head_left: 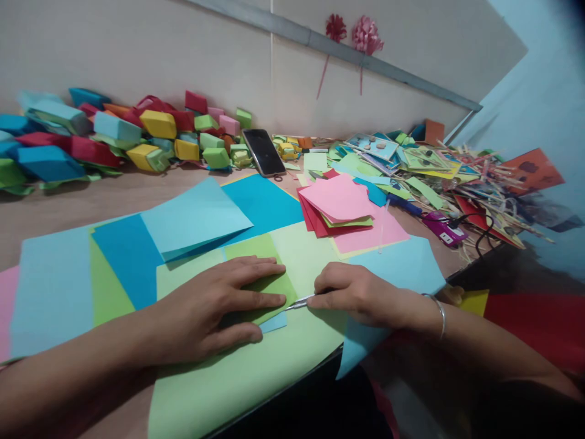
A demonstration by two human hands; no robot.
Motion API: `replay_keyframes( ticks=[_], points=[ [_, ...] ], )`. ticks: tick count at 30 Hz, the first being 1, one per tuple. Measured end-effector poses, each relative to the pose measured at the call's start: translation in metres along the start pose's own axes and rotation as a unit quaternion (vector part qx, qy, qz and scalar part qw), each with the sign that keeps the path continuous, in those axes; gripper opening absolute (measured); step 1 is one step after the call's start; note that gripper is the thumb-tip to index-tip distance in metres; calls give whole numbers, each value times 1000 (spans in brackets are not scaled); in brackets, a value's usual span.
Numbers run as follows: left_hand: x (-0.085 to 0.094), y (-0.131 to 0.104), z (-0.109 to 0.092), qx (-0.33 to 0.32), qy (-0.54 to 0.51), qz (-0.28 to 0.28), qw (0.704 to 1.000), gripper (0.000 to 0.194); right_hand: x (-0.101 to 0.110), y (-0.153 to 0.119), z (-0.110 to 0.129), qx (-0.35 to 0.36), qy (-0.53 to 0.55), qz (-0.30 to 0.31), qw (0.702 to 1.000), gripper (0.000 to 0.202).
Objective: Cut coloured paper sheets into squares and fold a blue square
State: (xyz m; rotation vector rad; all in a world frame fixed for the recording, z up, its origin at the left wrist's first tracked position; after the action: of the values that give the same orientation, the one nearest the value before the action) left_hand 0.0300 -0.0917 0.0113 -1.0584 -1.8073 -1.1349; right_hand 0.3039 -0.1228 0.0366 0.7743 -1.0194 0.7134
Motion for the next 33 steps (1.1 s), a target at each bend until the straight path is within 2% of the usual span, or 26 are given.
replay_keyframes(
  ticks=[4,7,15,21,25,29,33],
  points=[
    [2,3,-1,3,-4,-5,1000,42,0,-3,6,-9,-31,22,999,27],
    [2,3,-1,5,-4,0,1000,42,1,-3,13,-6,-54,8,999,24],
    [2,3,0,-1,9,-4,1000,35,-5,15,33,8,-144,15,989,20],
    [7,7,-1,-13,26,7,1000,36,0,9,28,3,-93,23,995,15],
    [8,7,-2,-12,23,-1,1000,36,-4,5,29,-27,-44,15,999,32],
    [8,8,-4,-20,30,-7,999,35,-9,10,37,-46,-56,54,996,27],
    [9,10,-4,-27,34,-24,999,33,-11,19,42,-32,-78,73,994,24]
  ],
)
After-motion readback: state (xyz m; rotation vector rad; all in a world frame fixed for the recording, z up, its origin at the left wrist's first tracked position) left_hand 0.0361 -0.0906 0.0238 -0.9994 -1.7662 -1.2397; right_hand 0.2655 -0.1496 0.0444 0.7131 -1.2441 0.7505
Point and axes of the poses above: each hand's wrist, its own y-axis towards the middle knuckle, its own x-axis out of the back of the hand, z = x × y, the point moved 2 cm from there along y, towards the middle knuckle, and after that the axes turned 7 degrees about -x, right-handed, at the moved point
